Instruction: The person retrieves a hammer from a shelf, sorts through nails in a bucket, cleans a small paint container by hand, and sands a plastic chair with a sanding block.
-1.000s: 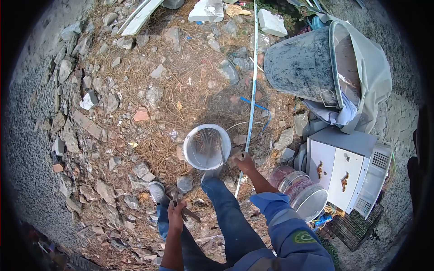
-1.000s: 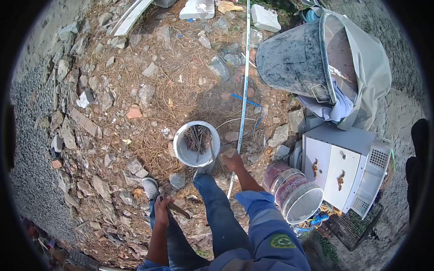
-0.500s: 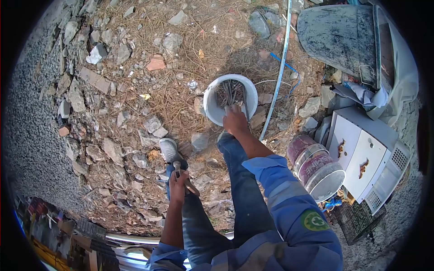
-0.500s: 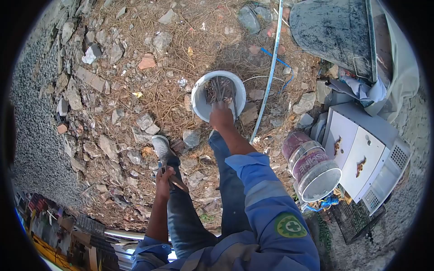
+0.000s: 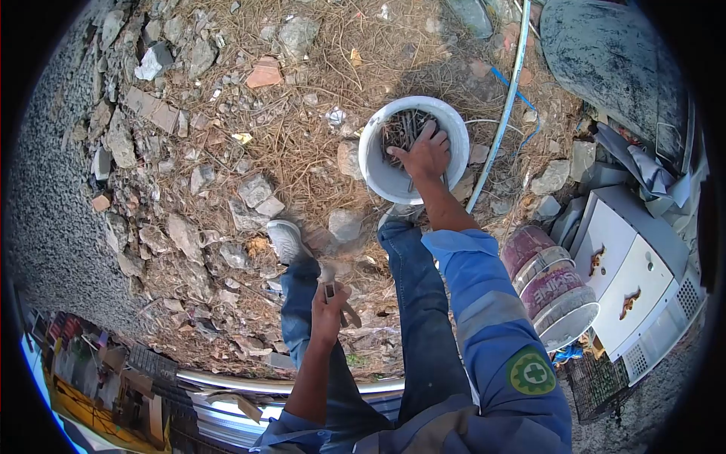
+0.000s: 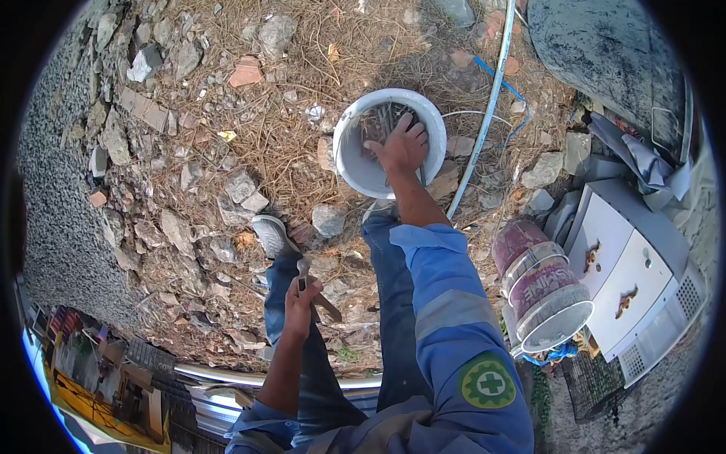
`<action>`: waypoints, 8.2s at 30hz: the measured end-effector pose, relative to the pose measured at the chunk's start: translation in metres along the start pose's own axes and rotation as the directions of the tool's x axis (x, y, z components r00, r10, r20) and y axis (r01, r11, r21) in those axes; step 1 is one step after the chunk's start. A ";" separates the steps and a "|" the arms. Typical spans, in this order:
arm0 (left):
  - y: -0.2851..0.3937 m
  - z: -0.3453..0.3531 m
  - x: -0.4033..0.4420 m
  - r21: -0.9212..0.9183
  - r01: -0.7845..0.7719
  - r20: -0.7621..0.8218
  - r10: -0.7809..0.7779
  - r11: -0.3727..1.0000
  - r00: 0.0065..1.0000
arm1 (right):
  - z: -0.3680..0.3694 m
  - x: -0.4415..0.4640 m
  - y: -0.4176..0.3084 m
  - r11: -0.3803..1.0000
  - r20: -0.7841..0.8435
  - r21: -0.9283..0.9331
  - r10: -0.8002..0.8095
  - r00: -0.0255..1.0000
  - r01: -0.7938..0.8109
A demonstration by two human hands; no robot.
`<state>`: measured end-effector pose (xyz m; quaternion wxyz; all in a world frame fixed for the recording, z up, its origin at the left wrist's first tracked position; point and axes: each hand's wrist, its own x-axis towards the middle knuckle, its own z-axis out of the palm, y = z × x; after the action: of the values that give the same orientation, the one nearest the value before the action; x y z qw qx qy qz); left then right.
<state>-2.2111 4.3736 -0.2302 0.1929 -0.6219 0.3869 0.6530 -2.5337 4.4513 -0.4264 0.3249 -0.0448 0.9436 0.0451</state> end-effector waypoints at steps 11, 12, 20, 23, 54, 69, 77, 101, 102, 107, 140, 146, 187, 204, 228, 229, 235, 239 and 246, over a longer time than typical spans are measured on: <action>0.039 0.013 -0.005 0.038 -0.100 -0.006 0.100 0.994 0.995 | -0.003 -0.009 0.020 0.993 0.071 0.003 -0.119 0.990 0.119; 0.042 0.011 -0.003 0.044 -0.108 -0.019 0.109 0.993 0.994 | -0.002 -0.008 0.016 0.995 0.066 0.015 -0.101 0.993 0.100; 0.030 -0.002 0.012 0.036 -0.030 -0.083 0.033 0.999 0.996 | -0.018 0.003 0.020 0.974 0.146 0.225 -0.049 0.988 0.015; 0.030 0.000 0.007 0.019 0.001 -0.062 0.000 1.000 0.998 | 0.000 0.011 0.032 0.976 0.043 0.212 -0.061 0.997 0.051; 0.042 -0.010 0.016 -0.014 0.003 -0.030 -0.004 1.000 1.000 | 0.022 -0.023 -0.003 0.909 0.191 0.321 0.212 0.958 -0.265; 0.057 -0.004 0.003 0.000 -0.005 -0.002 0.005 1.000 1.000 | -0.011 -0.089 0.081 0.740 -0.012 0.673 0.020 1.000 -0.007; 0.057 -0.007 0.008 -0.059 -0.011 -0.016 0.010 0.998 1.000 | 0.002 -0.085 0.083 0.961 -0.088 0.262 0.115 0.989 -0.088; 0.065 0.001 0.007 0.002 -0.061 0.011 0.061 0.998 0.998 | -0.054 -0.157 0.083 0.698 0.663 0.595 -0.147 0.734 -0.398; 0.063 0.001 0.007 0.013 -0.063 0.014 0.063 0.998 0.998 | -0.047 -0.166 0.085 0.664 0.678 0.609 -0.151 0.719 -0.435; 0.063 0.001 0.008 0.077 -0.068 0.016 0.067 0.995 0.998 | 0.012 -0.179 0.093 0.519 0.589 0.735 -0.171 0.790 -0.436; 0.109 0.142 0.014 0.440 -0.043 0.117 -0.010 0.897 0.993 | 0.072 -0.129 0.115 0.366 0.372 0.880 -0.130 0.919 -0.304; 0.115 0.189 0.021 0.582 -0.016 0.185 -0.113 0.813 0.976 | 0.030 -0.144 0.165 0.262 0.393 0.882 0.051 0.918 -0.392; 0.096 0.337 -0.044 0.902 -0.419 0.432 -0.198 0.107 0.880 | -0.020 -0.587 0.309 -0.853 0.751 0.494 0.517 0.412 0.169; 0.090 0.360 -0.036 0.874 -0.410 0.459 -0.167 0.259 0.873 | 0.008 -0.164 0.493 -0.914 0.762 0.067 0.305 0.571 0.399; 0.099 0.186 -0.047 0.757 -0.391 0.446 0.024 0.523 0.895 | 0.154 -0.408 0.279 -0.894 0.831 0.449 0.413 0.373 -0.009; 0.101 0.165 -0.054 0.754 -0.385 0.444 0.020 0.532 0.896 | 0.141 -0.406 0.280 -0.882 0.829 0.468 0.417 0.372 -0.056; 0.068 -0.027 -0.043 0.520 -0.419 0.355 0.258 0.744 0.899 | 0.156 -0.406 0.274 -0.796 0.725 0.596 0.478 0.496 -0.104; 0.047 -0.174 -0.041 0.362 -0.308 0.140 0.275 0.880 0.951 | 0.129 -0.394 0.234 -0.716 0.672 0.687 0.560 0.485 -0.125; 0.007 -0.350 -0.088 -0.415 -0.306 -0.147 0.268 0.857 0.952 | 0.050 -0.436 0.130 -0.489 0.473 0.858 0.629 0.617 -0.160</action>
<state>-1.9709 4.1284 -0.1186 -0.0658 -0.6113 0.3284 0.7171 -2.1758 4.6100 -0.1891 0.0261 0.6048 0.5570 -0.5686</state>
